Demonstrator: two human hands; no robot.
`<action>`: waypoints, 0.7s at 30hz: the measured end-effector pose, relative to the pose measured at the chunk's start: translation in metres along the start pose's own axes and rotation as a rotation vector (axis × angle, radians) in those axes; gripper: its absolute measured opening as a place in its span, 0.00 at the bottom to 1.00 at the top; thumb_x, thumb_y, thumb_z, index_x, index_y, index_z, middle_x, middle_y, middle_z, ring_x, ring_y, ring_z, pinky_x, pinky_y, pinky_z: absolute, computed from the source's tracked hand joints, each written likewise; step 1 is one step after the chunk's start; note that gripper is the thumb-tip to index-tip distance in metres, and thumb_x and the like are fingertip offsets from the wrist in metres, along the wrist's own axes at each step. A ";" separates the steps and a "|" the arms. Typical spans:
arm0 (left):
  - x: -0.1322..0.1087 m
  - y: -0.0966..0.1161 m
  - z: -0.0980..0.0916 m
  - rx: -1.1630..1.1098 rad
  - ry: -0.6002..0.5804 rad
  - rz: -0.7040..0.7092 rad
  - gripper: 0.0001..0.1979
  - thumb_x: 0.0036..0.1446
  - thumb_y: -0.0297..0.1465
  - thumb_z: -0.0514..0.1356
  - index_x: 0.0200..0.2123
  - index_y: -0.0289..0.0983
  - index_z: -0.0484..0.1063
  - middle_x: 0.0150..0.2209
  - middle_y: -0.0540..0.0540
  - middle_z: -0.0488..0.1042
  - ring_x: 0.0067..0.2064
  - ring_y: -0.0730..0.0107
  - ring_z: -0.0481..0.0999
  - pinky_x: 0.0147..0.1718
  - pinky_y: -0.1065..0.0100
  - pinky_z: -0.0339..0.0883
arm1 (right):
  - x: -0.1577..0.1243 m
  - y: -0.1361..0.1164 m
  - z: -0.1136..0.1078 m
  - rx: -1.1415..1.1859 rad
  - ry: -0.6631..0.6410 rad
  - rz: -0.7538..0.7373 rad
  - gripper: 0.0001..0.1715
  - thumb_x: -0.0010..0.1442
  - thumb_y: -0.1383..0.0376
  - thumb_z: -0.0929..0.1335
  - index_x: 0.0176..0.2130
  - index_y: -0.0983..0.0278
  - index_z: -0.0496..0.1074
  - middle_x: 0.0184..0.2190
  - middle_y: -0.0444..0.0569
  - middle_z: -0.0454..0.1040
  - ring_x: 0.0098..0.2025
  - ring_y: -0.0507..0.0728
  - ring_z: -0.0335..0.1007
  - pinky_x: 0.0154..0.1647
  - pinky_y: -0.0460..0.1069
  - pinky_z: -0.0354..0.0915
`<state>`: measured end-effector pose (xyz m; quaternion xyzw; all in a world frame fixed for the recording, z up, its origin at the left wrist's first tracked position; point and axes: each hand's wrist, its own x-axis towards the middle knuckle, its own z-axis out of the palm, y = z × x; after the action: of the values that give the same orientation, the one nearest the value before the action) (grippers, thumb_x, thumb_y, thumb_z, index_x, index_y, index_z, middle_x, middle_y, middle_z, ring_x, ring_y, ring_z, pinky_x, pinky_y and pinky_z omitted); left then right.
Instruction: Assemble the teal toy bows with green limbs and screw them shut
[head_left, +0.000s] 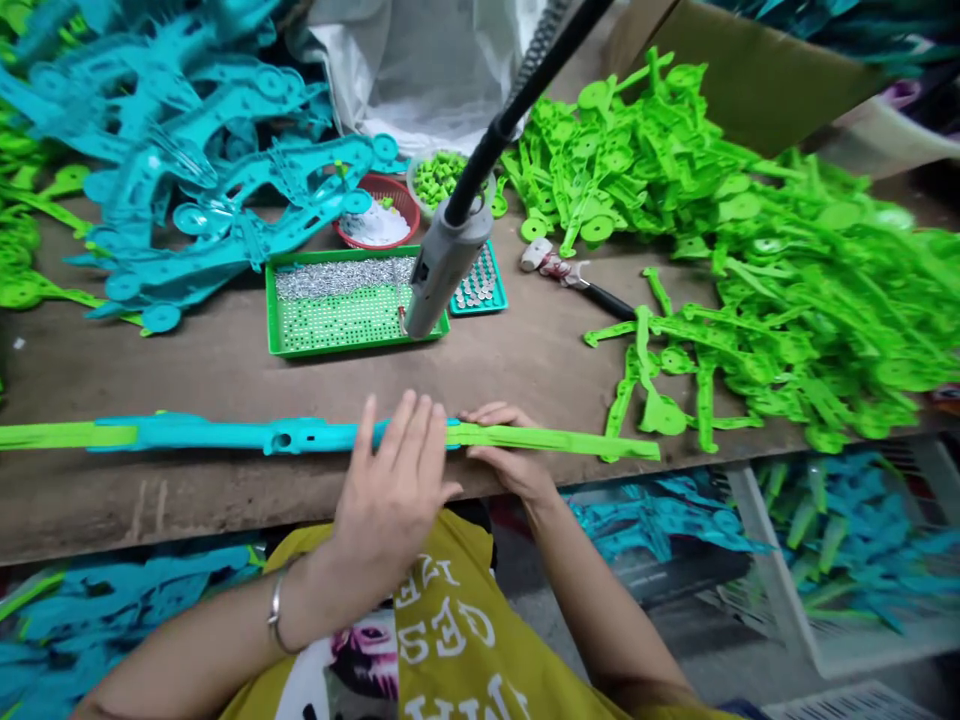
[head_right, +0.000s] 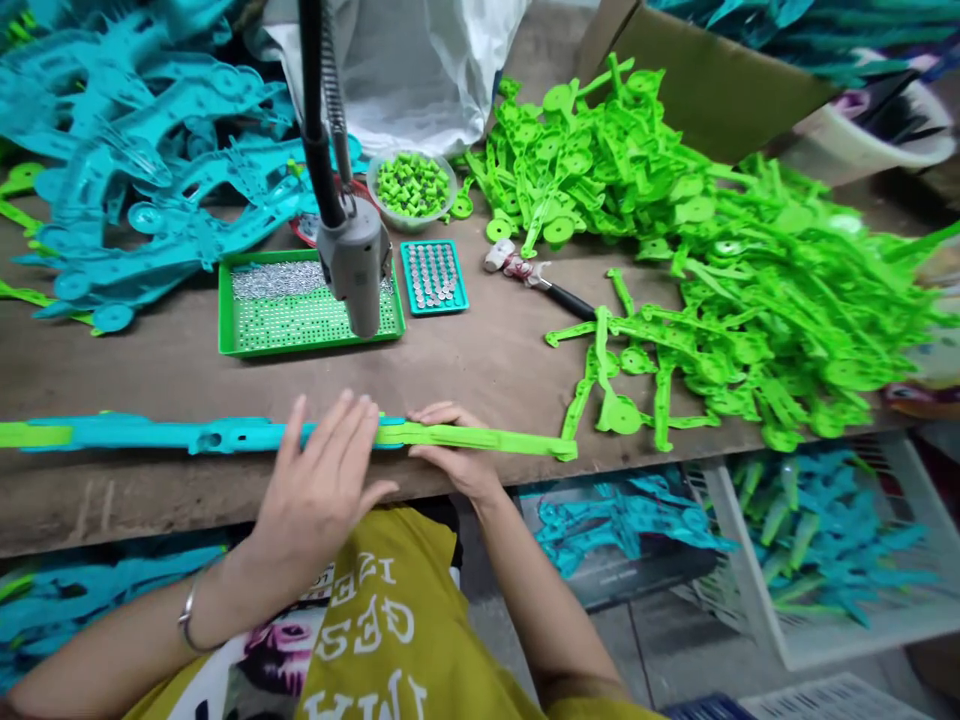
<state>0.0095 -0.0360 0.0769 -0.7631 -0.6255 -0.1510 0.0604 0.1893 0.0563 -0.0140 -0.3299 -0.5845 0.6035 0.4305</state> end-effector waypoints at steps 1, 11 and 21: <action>0.005 0.006 0.006 0.013 -0.018 0.021 0.21 0.66 0.32 0.55 0.58 0.27 0.64 0.56 0.35 0.73 0.58 0.52 0.71 0.62 0.46 0.58 | 0.000 -0.001 0.000 -0.030 -0.009 -0.010 0.17 0.46 0.63 0.80 0.36 0.58 0.75 0.36 0.46 0.79 0.42 0.58 0.78 0.46 0.56 0.74; 0.016 -0.003 0.029 -0.109 -0.013 0.075 0.08 0.63 0.25 0.57 0.46 0.31 0.70 0.34 0.44 0.74 0.34 0.62 0.71 0.34 0.62 0.64 | -0.006 0.001 0.008 -0.109 0.095 -0.014 0.16 0.46 0.63 0.79 0.34 0.60 0.74 0.35 0.48 0.80 0.39 0.57 0.78 0.43 0.54 0.75; 0.034 0.010 0.024 -0.031 -0.191 0.055 0.12 0.62 0.37 0.60 0.43 0.34 0.68 0.36 0.44 0.72 0.38 0.56 0.71 0.36 0.57 0.60 | -0.012 -0.020 -0.020 -0.076 0.061 -0.032 0.29 0.47 0.57 0.79 0.48 0.55 0.72 0.45 0.48 0.78 0.48 0.58 0.76 0.49 0.56 0.74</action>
<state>0.0286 0.0011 0.0654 -0.7916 -0.6050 -0.0857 -0.0073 0.2146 0.0530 0.0029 -0.3547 -0.5989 0.5635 0.4449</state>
